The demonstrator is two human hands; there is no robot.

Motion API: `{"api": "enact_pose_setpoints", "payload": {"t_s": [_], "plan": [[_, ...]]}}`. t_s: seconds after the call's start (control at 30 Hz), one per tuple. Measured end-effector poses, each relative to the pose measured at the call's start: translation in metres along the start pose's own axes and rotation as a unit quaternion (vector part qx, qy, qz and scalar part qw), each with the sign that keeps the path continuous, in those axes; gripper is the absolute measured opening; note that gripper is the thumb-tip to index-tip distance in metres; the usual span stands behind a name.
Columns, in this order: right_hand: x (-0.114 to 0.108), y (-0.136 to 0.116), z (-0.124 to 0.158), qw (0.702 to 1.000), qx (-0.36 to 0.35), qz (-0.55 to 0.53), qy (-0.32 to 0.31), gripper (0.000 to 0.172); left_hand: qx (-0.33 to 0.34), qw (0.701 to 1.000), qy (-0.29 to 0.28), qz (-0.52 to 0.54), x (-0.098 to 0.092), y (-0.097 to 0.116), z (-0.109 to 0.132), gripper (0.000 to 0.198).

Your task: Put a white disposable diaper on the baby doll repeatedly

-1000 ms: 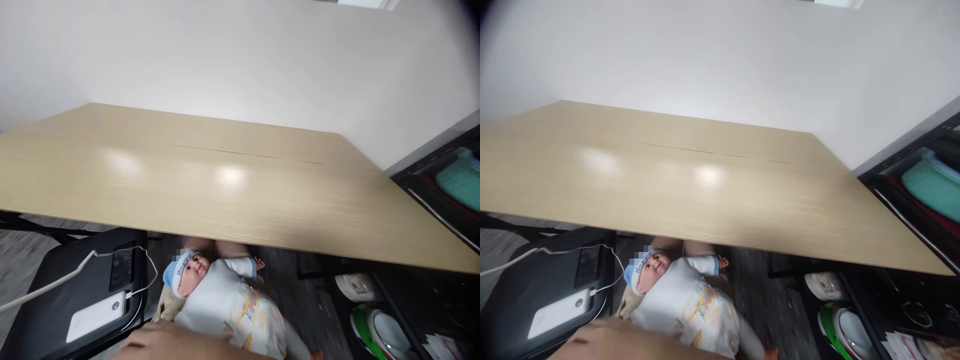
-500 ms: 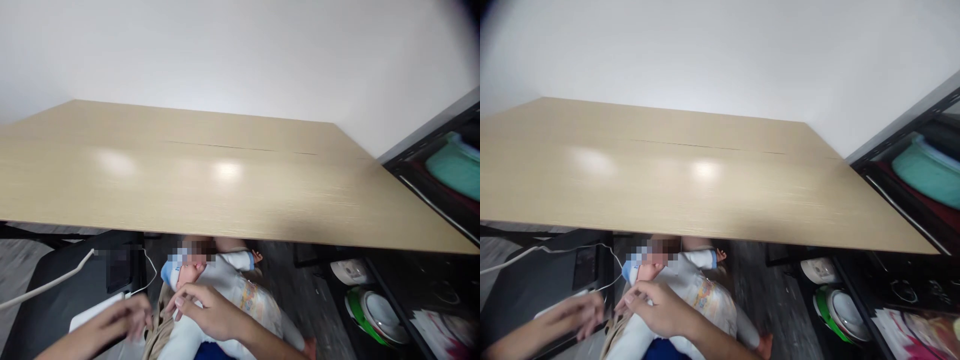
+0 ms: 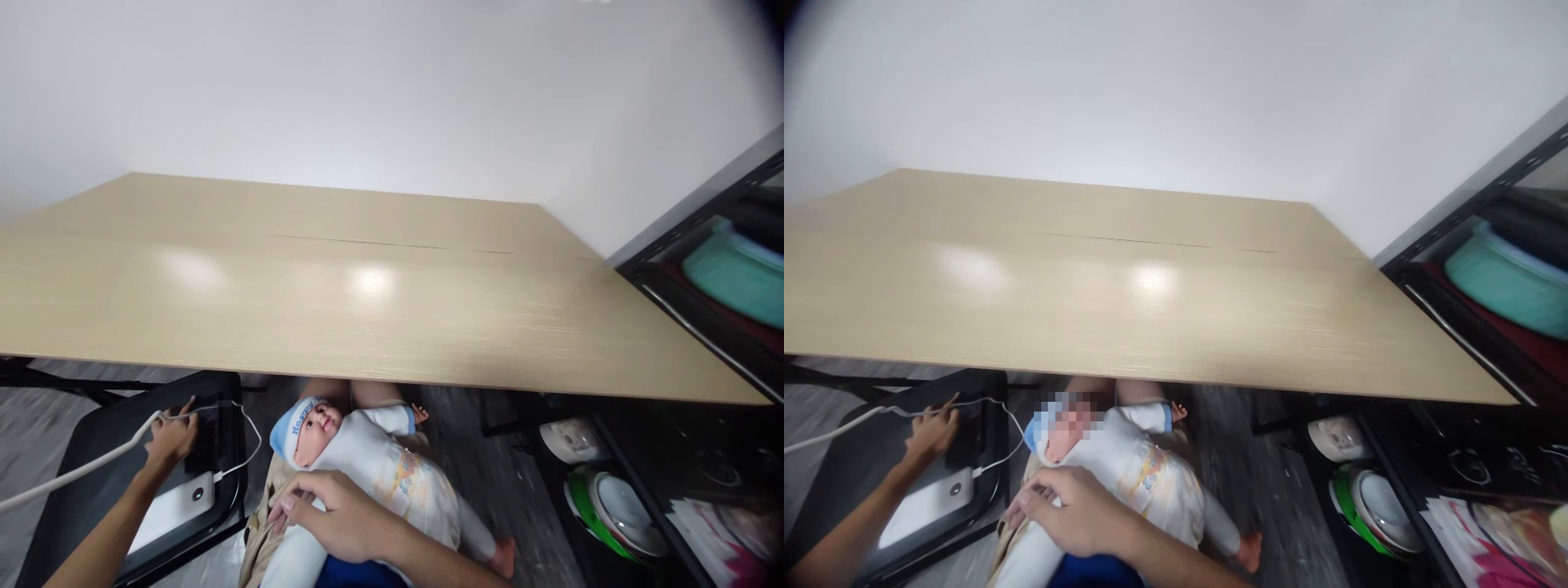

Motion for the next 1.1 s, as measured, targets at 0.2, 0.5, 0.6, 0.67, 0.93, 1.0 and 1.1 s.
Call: {"api": "enact_pose_setpoints", "payload": {"t_s": [0.2, 0.5, 0.6, 0.67, 0.93, 1.0, 1.1], "plan": [[-0.002, -0.003, 0.002, 1.000, 0.008, 0.015, 0.014, 0.034, -0.018, 0.998, -0.038, 0.040, 0.038, -0.005, 0.022, 0.076], [-0.003, -0.005, 0.005, 1.000, 0.014, -0.004, 0.014, 0.035, -0.037, 0.997, 0.004, 0.073, 0.061, -0.013, 0.054, 0.077], [-0.003, -0.004, 0.005, 1.000, 0.019, -0.017, 0.013, 0.037, -0.038, 0.998, 0.007, 0.054, 0.067, -0.014, 0.059, 0.075], [-0.004, -0.003, 0.004, 0.999, 0.020, -0.024, 0.018, 0.037, -0.035, 0.998, 0.009, 0.045, 0.070, -0.015, 0.063, 0.073], [-0.003, 0.001, 0.003, 0.999, 0.013, -0.044, 0.013, 0.044, -0.010, 0.999, 0.028, 0.015, 0.079, -0.019, 0.088, 0.072], [-0.004, 0.002, 0.003, 0.999, 0.010, -0.039, 0.014, 0.042, -0.006, 0.999, 0.032, 0.004, 0.083, -0.020, 0.095, 0.072], [-0.005, 0.003, 0.003, 0.999, 0.013, -0.026, 0.015, 0.038, -0.001, 0.999, 0.050, -0.011, 0.087, -0.020, 0.103, 0.069]]}}
Point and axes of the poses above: each hand's wrist, its own z-axis away from the middle knuckle, its own x-axis out of the palm, y = z × x, the point moved 7 cm from there along -z, towards the middle knuckle, and after that the axes turned 2 degrees about x, right-handed, at the moved point
